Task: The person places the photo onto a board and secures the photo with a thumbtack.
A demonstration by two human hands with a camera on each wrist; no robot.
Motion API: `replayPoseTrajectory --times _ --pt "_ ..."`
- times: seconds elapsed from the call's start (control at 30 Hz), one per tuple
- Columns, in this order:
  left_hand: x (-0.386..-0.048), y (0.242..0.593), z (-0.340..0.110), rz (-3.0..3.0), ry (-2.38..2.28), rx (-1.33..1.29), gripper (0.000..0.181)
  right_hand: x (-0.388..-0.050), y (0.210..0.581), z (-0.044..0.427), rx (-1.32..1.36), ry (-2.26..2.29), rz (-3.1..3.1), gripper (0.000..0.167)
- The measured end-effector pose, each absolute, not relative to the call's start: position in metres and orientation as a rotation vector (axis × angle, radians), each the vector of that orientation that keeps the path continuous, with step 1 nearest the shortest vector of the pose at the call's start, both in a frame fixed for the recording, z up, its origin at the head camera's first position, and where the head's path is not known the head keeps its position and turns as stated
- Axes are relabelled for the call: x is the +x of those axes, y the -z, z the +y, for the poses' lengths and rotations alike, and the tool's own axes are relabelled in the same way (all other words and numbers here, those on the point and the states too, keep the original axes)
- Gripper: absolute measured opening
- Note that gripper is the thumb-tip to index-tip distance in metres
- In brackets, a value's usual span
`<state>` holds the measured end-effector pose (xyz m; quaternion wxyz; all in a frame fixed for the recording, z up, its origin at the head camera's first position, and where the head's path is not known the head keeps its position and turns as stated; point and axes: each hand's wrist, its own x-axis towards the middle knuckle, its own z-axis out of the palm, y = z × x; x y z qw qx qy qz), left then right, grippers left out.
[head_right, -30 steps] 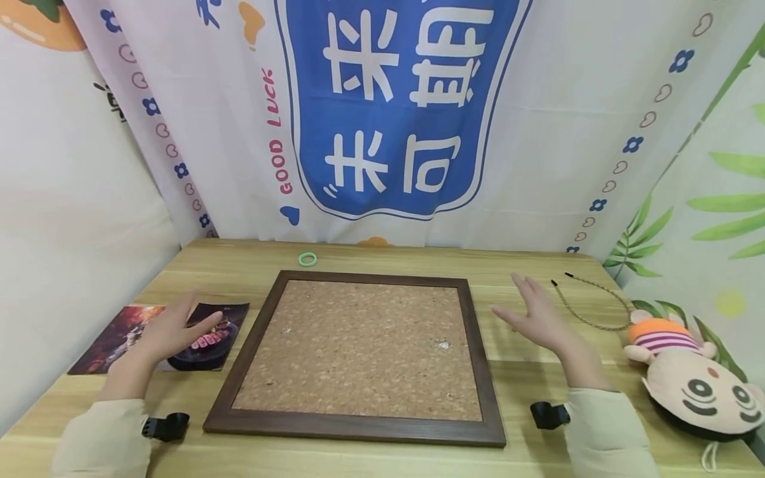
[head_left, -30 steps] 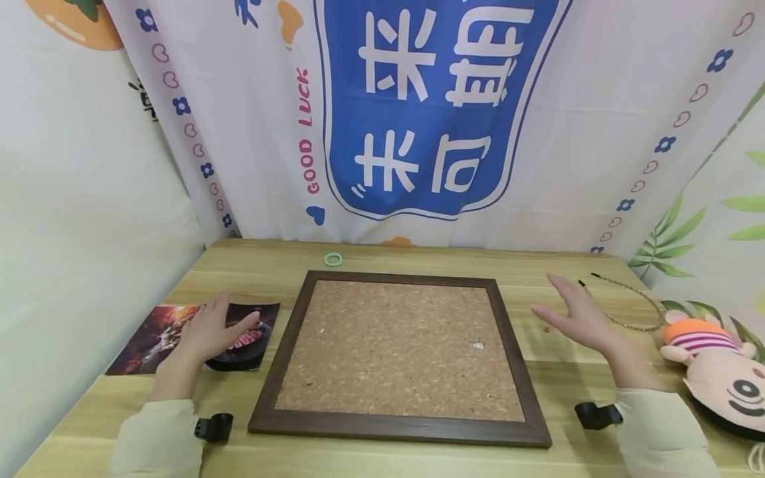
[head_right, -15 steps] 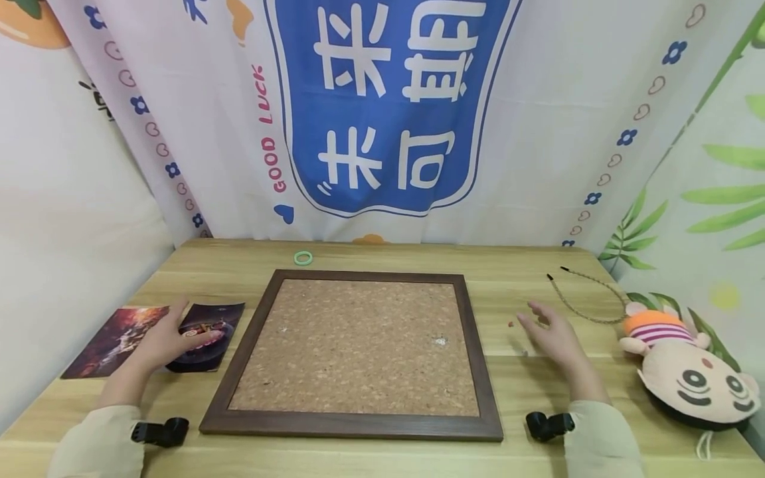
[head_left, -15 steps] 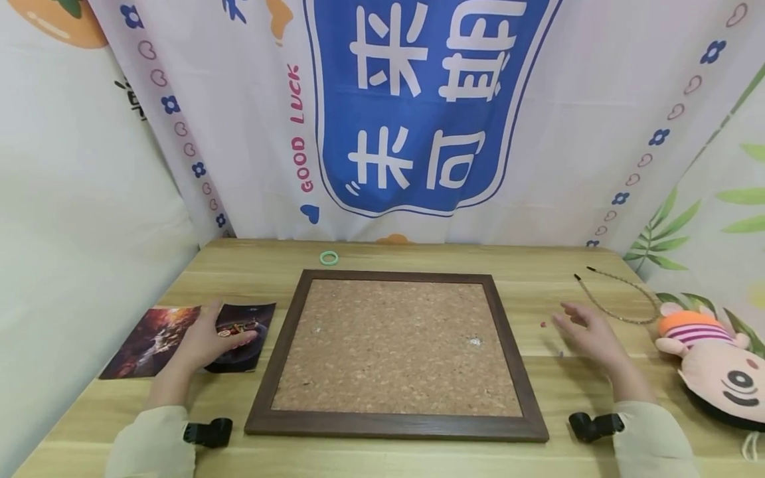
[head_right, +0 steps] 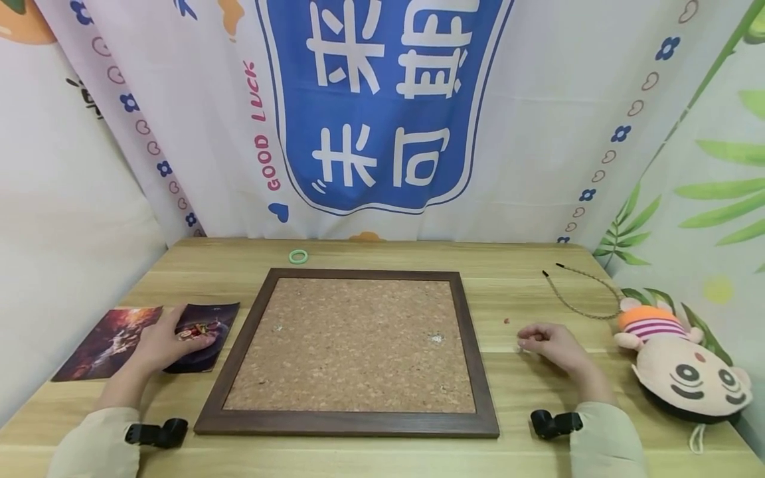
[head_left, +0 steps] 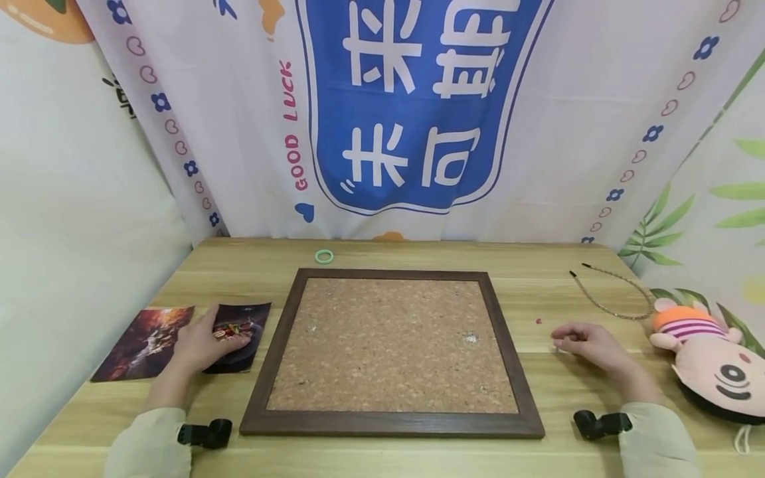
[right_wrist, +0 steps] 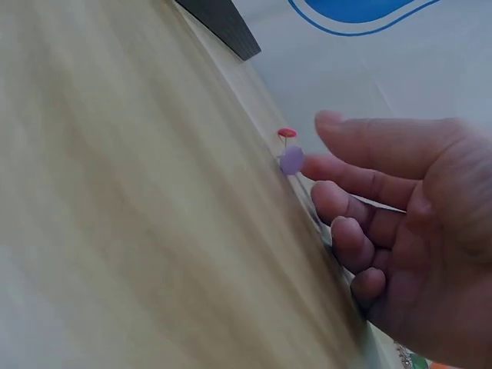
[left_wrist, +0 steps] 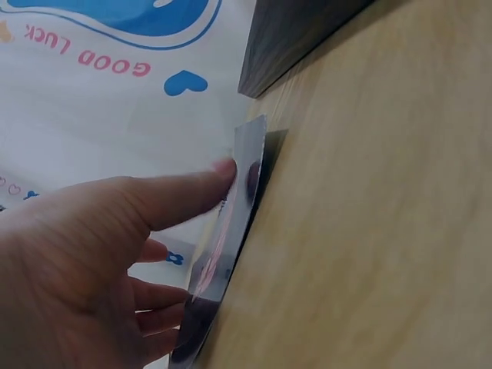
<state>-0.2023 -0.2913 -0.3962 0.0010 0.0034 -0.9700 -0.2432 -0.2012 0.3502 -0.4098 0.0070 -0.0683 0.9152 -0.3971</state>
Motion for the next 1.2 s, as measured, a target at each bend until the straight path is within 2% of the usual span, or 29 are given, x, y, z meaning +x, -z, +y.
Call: replayPoseTrajectory --times 0.37,0.67,0.87,1.2 --pt "-0.202 0.396 -0.294 -3.006 0.770 0.037 0.086 -0.201 0.412 0.350 -0.252 1.260 2.822 0.018" --pt "-0.204 0.398 -0.298 -2.987 0.899 0.106 0.051 -0.202 0.412 0.348 -0.282 1.233 2.851 0.013" --pt "-0.204 0.397 -0.305 -2.936 1.110 0.226 0.049 -0.202 0.408 0.348 -0.237 1.355 2.790 0.016" --pt "-0.204 0.385 -0.320 -2.851 1.174 0.278 0.046 -0.207 0.395 0.348 -0.178 1.605 2.614 0.026"
